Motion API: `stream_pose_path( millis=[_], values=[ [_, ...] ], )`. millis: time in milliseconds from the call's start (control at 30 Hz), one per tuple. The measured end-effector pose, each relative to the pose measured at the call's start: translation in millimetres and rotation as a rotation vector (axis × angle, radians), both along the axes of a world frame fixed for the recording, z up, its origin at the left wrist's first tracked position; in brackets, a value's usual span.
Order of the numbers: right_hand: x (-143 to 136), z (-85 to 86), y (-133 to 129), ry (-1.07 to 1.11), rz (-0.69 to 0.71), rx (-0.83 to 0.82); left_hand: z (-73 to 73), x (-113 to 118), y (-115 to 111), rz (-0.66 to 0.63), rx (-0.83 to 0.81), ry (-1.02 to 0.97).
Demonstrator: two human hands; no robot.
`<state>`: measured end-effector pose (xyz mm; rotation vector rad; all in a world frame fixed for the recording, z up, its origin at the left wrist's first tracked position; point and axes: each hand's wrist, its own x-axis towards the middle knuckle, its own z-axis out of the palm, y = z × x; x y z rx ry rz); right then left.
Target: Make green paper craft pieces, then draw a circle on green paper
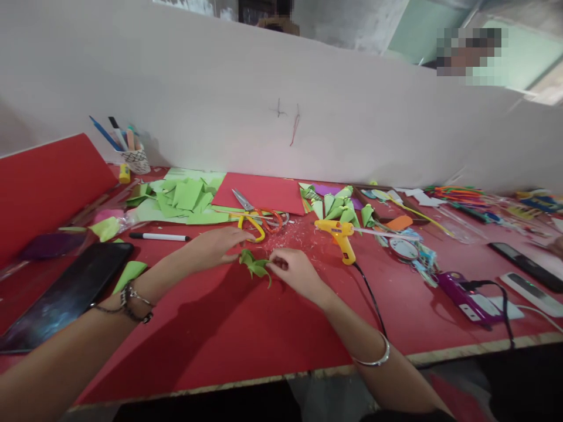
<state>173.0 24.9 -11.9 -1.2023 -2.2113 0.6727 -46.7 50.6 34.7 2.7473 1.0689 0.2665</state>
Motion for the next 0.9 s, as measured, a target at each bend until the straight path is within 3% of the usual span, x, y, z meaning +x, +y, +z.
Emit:
stream_pose_path(
  millis=[333,667,900],
  values=[
    [-4.8,-7.5,-0.3,0.230,-0.056,-0.107,-8.2,-4.0,2.3,-0.041,-0.057,-0.026],
    [-2.6,-3.3,-3.5,-0.330,-0.105,0.154,-27.8,-5.8,-16.4,0.087,0.032,-0.066],
    [-6.7,2.4,-7.8,-0.493,-0.060,0.227,-33.3,2.4,-28.4,0.135,0.029,-0.172]
  ],
)
